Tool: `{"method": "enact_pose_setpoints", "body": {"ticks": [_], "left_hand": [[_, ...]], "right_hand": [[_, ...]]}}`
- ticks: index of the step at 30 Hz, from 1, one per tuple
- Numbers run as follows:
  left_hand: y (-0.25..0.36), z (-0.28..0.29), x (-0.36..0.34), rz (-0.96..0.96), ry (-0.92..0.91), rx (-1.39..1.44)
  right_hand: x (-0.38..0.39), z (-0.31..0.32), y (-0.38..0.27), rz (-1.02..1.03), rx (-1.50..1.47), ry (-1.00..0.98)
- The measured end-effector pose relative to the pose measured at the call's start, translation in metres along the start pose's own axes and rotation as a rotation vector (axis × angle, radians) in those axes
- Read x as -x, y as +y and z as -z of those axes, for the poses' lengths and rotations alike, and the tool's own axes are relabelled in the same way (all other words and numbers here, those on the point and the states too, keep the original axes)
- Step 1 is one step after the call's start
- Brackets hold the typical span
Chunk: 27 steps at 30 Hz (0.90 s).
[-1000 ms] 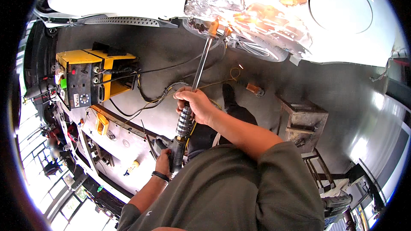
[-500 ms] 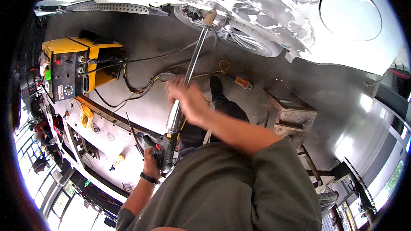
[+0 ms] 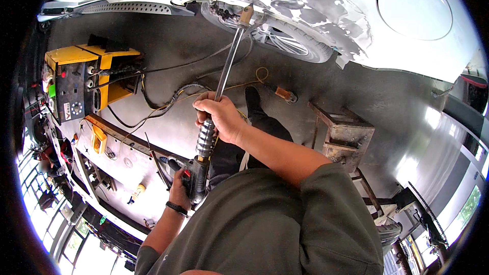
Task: The person uses a dent puller to pull out a dent on the rear panel of a white car and then sprays the area with a liquid.
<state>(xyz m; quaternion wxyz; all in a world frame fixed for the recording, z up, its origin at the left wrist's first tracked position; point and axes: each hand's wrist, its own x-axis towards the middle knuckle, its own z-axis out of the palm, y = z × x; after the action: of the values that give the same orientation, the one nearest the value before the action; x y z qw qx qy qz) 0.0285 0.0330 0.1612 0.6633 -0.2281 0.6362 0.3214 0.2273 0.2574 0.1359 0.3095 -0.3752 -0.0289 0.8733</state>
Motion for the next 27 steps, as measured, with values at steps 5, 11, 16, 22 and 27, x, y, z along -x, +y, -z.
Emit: {"method": "enact_pose_setpoints", "body": {"ticks": [5,11,16,22,27], "left_hand": [[-0.007,0.005,-0.008,-0.046,0.05,-0.044],[-0.002,0.014,-0.014,-0.003,0.19,-0.177],[0.001,-0.005,0.003,-0.026,0.024,-0.041],[-0.003,-0.001,0.008,-0.041,-0.096,-0.049],[-0.006,0.025,-0.004,-0.053,0.044,-0.052]], "right_hand": [[-0.001,0.001,-0.001,-0.01,-0.018,-0.016],[-0.004,0.005,0.001,0.003,-0.025,-0.062],[-0.008,0.003,-0.031,0.026,0.062,-0.036],[-0.042,0.018,-0.077,0.153,-0.02,-0.077],[0.006,0.007,0.036,0.08,0.051,0.002]]}}
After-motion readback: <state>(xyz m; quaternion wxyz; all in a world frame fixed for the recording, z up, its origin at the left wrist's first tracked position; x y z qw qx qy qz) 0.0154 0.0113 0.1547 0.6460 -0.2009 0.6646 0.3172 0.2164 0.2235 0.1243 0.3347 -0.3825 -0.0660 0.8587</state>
